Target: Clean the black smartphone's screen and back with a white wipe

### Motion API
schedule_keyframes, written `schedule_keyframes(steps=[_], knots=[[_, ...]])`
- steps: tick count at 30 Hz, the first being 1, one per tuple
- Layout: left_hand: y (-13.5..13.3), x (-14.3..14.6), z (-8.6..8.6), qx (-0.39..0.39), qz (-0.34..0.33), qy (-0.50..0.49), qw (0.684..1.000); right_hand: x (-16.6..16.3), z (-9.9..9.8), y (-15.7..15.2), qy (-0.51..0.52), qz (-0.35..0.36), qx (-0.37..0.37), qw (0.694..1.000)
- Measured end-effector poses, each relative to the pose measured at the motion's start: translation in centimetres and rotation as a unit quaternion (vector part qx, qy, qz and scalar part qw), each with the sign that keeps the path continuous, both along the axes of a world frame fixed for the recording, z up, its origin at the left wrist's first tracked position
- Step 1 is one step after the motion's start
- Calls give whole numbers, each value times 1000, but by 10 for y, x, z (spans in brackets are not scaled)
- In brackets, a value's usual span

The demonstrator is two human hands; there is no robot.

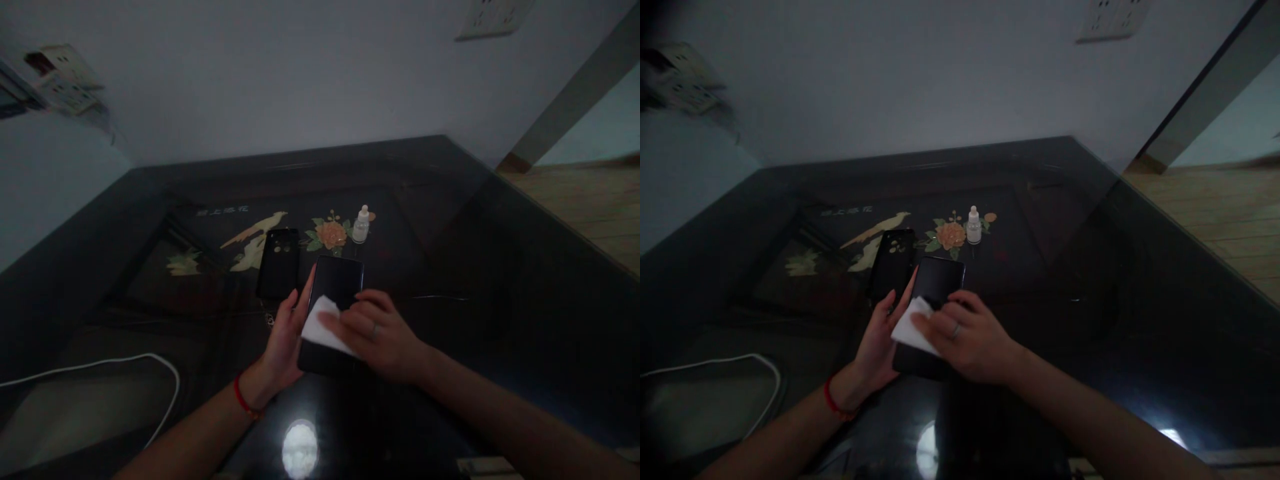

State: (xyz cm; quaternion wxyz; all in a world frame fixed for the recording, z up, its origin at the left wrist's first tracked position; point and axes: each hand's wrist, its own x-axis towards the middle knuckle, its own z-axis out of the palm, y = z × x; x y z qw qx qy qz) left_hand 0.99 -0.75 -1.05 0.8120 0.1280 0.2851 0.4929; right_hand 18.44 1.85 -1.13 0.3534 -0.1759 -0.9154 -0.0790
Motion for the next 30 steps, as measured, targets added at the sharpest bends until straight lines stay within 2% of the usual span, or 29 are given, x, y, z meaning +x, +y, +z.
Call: schedule_keyframes(steps=[3,5,7,10,14,16,17,18,21,22,24,26,28,29,30], knots=[[-3,1,0,11,-47,-24,999,16,3,18,59,-153,-23,986],[-6,2,-1,10,-86,-43,995,22,5,27,55,-211,-35,975],[-9,4,-3,5,-116,-55,992,21,5,28,37,-214,-40,975],[-10,7,-4,1,-133,-56,990,8,4,17,18,-171,-28,985],[-7,6,-1,-33,-106,-28,993,-9,2,-1,-19,-64,-6,998],[-5,4,0,-41,-80,-23,996,-9,1,-1,-37,-5,8,999],[-4,3,0,-35,-70,-29,996,-6,0,2,-40,0,12,999],[-4,3,0,-25,-66,-40,997,-2,0,7,-39,-19,11,999],[-3,1,-1,-3,-82,-74,994,10,0,21,-14,-150,0,989],[-3,1,-2,-5,-87,-78,993,11,0,22,-10,-169,1,986],[-3,0,-4,-18,-86,-79,993,8,-1,16,-22,-127,1,992],[-2,-1,-6,-28,-76,-75,994,-1,-3,4,-50,-4,2,999],[0,-3,-7,-31,-69,-70,995,-7,-4,-5,-66,109,17,992],[1,-4,-7,-30,-67,-66,995,-7,-5,-5,-67,132,20,989],[1,-4,-6,-26,-65,-64,995,-6,-5,-4,-60,122,18,990]])
